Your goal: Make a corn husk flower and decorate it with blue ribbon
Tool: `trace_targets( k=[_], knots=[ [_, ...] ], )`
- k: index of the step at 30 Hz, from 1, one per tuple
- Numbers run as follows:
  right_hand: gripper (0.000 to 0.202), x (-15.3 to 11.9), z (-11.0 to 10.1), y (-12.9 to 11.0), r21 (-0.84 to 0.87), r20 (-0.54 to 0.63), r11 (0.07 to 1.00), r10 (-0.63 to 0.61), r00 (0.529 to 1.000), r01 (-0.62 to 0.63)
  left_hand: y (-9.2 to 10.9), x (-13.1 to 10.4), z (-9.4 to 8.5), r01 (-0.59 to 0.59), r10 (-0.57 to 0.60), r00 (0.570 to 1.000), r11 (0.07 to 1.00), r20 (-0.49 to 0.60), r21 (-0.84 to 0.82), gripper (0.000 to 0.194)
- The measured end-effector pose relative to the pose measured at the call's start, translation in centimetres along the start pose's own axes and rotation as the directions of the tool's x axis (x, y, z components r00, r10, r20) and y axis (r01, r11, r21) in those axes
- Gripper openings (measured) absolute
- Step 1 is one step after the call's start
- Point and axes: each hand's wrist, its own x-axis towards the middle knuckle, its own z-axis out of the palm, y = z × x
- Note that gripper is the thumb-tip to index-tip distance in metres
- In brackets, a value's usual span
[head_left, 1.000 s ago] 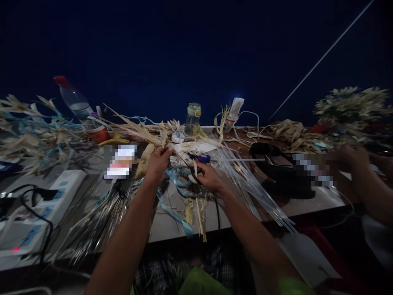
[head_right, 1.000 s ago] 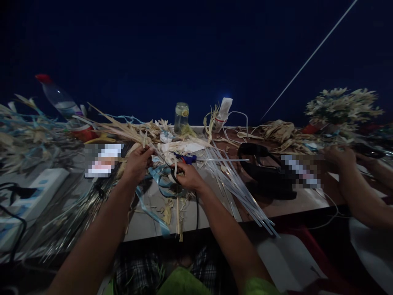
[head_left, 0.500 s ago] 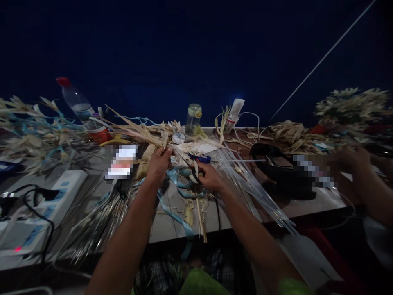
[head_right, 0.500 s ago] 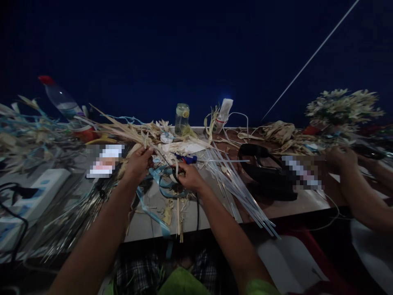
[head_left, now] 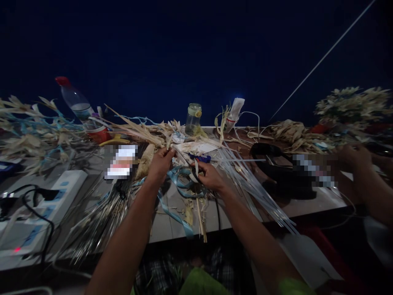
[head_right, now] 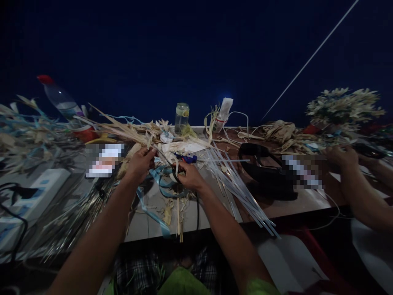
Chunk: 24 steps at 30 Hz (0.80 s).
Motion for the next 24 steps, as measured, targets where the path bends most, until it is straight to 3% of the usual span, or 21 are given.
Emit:
trace_targets(
  k=[18,24],
  knots=[
    [0.037,0.00,-0.07,0.13,0.022,-0.026,1.000,0.013,1.000,-0.013,0.23,-0.09,0.07,0.030,-0.030,0.999,1.000,0.015,-0.005,0.023],
    [0.033,0.13,-0.19,-0.09,0.170,-0.077,0.982,0.099,0.992,-0.085,0.74,-0.25,0.24,0.076,-0.075,0.997,0.995,0.015,-0.072,0.021]
  ],
)
